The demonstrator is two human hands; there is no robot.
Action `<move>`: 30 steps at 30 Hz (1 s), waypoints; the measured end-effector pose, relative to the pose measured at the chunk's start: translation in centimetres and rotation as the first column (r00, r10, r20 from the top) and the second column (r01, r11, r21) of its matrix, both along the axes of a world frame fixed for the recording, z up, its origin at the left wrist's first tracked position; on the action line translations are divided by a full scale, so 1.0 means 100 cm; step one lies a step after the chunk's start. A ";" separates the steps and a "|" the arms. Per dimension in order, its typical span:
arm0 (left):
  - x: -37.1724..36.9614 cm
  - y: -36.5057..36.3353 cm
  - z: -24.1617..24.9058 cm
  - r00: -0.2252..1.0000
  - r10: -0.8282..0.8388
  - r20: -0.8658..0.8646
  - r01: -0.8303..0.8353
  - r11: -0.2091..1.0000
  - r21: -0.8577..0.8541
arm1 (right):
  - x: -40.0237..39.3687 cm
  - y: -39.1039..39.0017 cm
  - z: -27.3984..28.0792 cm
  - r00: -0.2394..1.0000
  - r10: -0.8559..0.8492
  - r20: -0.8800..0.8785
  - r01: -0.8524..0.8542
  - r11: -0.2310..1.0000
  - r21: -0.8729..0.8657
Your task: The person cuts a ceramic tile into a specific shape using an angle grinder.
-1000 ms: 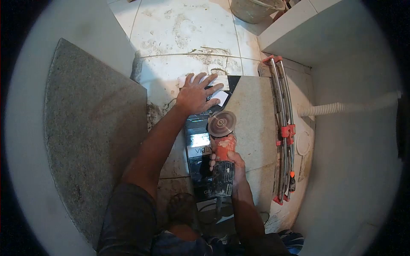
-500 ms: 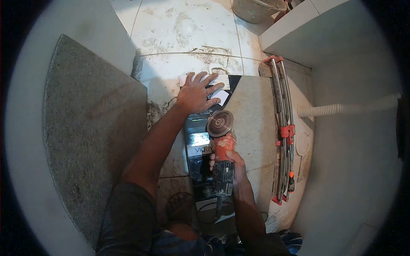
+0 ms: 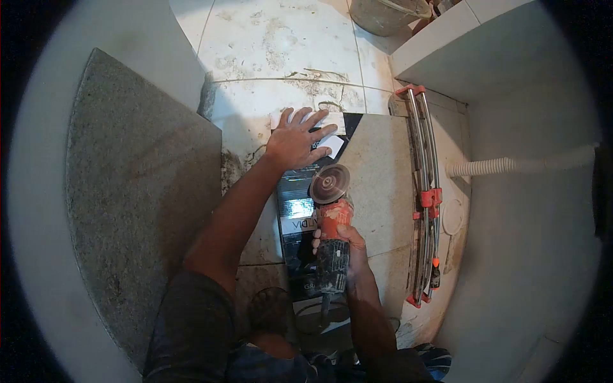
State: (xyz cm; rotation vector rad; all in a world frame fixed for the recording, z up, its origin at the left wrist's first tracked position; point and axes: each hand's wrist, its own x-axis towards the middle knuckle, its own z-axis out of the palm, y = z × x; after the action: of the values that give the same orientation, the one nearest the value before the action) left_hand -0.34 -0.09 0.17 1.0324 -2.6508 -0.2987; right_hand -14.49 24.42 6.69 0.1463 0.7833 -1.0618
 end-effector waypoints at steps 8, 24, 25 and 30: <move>0.000 0.001 0.003 1.000 0.000 -0.025 0.001 1.000 0.026 | -0.001 0.000 0.002 1.000 0.006 0.007 -0.006 0.999 0.036; 0.001 0.000 -0.002 0.999 -0.009 -0.041 0.009 1.000 0.000 | -0.065 -0.010 0.012 0.962 0.244 -0.119 -0.236 0.968 0.081; 0.002 0.001 -0.001 0.999 -0.010 -0.040 0.010 1.000 0.002 | -0.064 -0.011 0.011 0.962 0.244 -0.118 -0.235 0.968 0.083; 0.001 -0.001 -0.004 0.999 0.003 -0.048 -0.005 0.999 -0.044 | -0.061 -0.019 0.017 0.936 0.293 -0.198 -0.280 0.956 0.088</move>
State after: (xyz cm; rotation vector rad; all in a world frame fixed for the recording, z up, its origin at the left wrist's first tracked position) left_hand -0.25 -0.16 -0.24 1.0037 -2.6001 -0.2595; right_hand -20.60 22.55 8.43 -0.0315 0.9940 -0.7836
